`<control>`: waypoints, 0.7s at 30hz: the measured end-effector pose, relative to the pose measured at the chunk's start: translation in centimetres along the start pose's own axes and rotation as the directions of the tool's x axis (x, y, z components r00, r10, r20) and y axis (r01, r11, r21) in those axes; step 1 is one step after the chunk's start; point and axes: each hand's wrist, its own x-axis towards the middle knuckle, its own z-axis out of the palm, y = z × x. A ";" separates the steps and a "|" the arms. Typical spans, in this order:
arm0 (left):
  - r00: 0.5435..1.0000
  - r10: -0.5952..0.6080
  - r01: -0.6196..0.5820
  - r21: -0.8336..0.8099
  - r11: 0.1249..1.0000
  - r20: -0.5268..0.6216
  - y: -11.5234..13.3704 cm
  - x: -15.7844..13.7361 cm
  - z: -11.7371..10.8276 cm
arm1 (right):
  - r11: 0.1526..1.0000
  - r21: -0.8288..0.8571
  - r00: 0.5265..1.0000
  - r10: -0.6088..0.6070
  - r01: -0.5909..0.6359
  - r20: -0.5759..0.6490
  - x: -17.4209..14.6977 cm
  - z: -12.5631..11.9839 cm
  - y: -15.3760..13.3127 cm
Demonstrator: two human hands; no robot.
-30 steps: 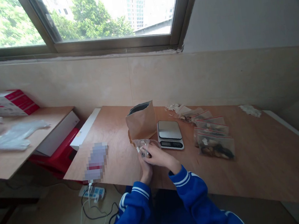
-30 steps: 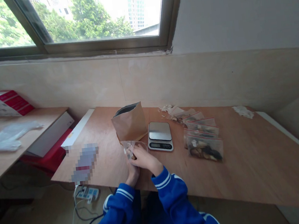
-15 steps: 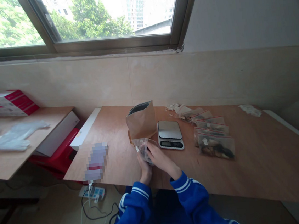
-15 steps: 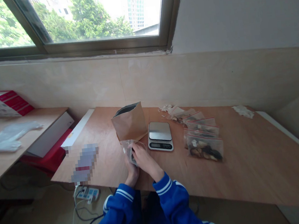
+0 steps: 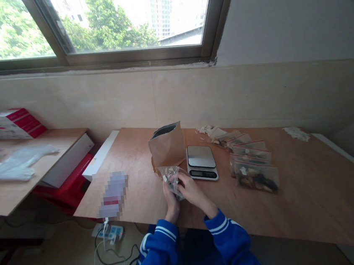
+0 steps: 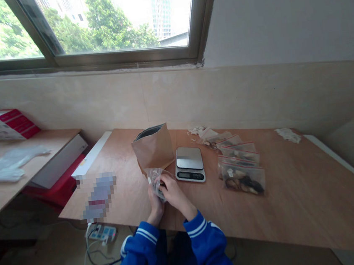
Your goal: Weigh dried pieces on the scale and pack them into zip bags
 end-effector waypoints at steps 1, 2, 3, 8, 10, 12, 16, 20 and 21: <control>1.000 0.014 -0.014 0.006 1.000 0.005 0.1 0.0 0.1 | 1.000 0.019 0.999 0.010 -0.009 -0.041 0.1 0.1 0.3; 1.000 0.023 -0.023 0.011 1.000 0.013 0.2 -0.1 0.2 | 0.999 0.049 0.996 0.028 -0.024 -0.082 0.1 0.2 0.6; 0.999 0.024 -0.025 0.015 1.000 0.021 0.3 -0.1 0.3 | 0.995 0.093 0.992 0.055 -0.045 -0.118 0.2 0.3 1.0; 0.999 -0.006 0.005 0.025 1.000 0.049 0.7 -0.3 0.8 | 0.920 0.367 0.962 0.213 -0.139 -0.170 0.4 0.1 1.7; 0.998 -0.022 0.021 0.024 0.999 0.052 1.0 -0.5 0.9 | 0.887 0.438 0.954 0.244 -0.147 -0.174 0.2 -0.5 1.4; 0.998 -0.036 0.034 0.021 0.999 0.054 1.2 -0.6 1.1 | 0.871 0.474 0.945 0.252 -0.128 -0.207 0.0 -1.3 0.7; 0.993 -0.084 0.083 0.015 0.996 0.078 1.4 -0.7 1.2 | 0.858 0.509 0.937 0.227 -0.063 -0.267 0.3 -3.9 -1.1; 0.980 -0.183 0.183 0.015 0.983 0.074 1.2 -0.4 1.2 | 0.867 0.492 0.932 0.108 0.083 -0.346 3.2 -7.6 -4.0; 0.977 -0.200 0.200 0.017 0.980 0.068 1.2 -0.3 1.3 | 0.874 0.470 0.931 0.058 0.128 -0.360 4.5 -8.5 -4.8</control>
